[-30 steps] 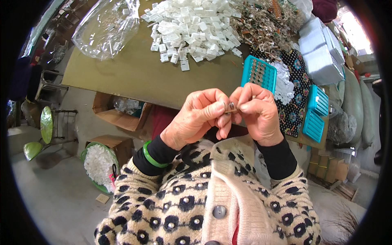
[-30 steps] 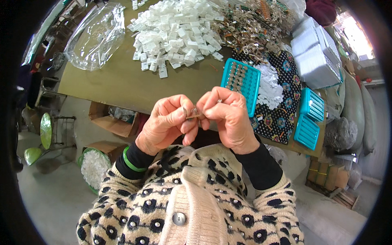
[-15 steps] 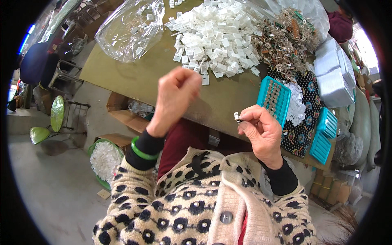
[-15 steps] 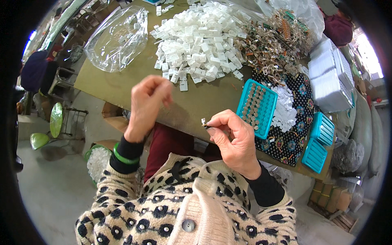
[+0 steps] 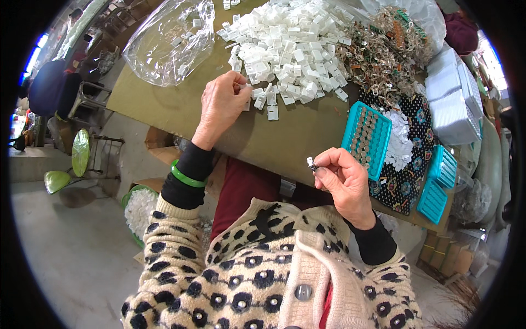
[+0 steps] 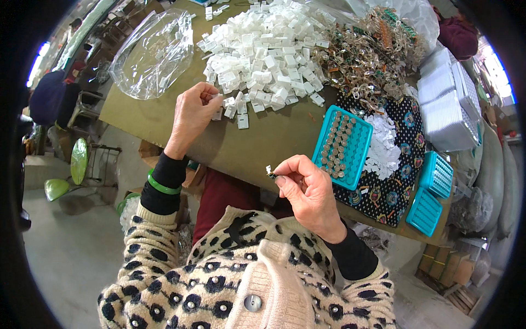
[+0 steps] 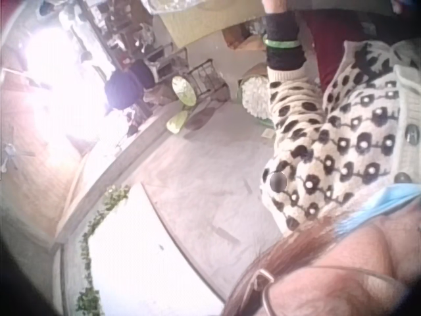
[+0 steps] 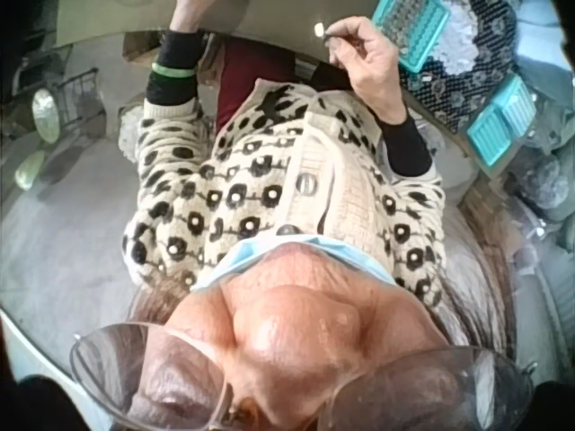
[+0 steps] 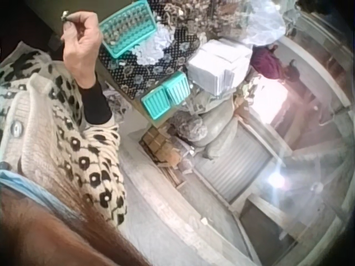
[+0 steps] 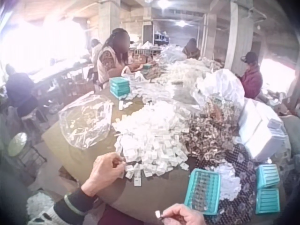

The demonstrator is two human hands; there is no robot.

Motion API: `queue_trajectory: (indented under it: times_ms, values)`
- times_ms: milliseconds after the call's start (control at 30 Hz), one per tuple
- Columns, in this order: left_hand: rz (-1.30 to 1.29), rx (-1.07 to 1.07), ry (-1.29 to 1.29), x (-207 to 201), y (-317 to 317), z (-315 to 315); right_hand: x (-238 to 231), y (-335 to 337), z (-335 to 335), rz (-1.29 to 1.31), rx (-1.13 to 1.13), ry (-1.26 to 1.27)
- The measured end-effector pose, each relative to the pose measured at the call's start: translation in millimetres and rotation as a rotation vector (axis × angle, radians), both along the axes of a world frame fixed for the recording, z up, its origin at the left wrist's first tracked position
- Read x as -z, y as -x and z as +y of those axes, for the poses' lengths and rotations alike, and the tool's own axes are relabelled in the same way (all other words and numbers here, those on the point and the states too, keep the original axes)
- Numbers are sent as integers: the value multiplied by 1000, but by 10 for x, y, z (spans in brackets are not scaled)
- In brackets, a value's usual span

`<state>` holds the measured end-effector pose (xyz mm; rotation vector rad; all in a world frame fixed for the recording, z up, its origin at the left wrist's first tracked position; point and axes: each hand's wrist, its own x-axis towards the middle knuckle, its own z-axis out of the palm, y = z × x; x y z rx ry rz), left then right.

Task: The person repeatedly picks small white plastic housings and metal pins from a table, inserts the pins into the housings, and places the assembled units into a blue tray. The person handles items one at a time, occasionally adjusting the position of the tray and components.

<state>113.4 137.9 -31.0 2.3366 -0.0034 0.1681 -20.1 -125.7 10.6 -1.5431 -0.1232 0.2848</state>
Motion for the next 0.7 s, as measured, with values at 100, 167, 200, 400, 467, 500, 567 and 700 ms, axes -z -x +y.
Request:
queue_trajectory:
  times_ms: [100,167,200,400,467,500,567,700]
  values:
    - [-127,-138,259,-121,64,-6,-20,-24,14,18,13,-37]
    - [-84,-90,556,-250,193,1,-56,-55,25,52,29,-71]
    - [-60,-55,698,-307,305,-20,-64,-76,51,17,50,-121]
    - [223,214,1312,-380,716,-469,-11,-237,201,-258,38,-152]
    - [307,244,1452,-350,786,-573,9,-253,195,-327,15,-93]
    - [335,255,1515,-329,806,-612,15,-249,183,-346,7,-67]
    - [423,294,1572,-292,815,-638,34,-230,179,-364,65,-95]
    - [397,245,1474,-237,861,-706,39,-184,124,-327,98,-130]
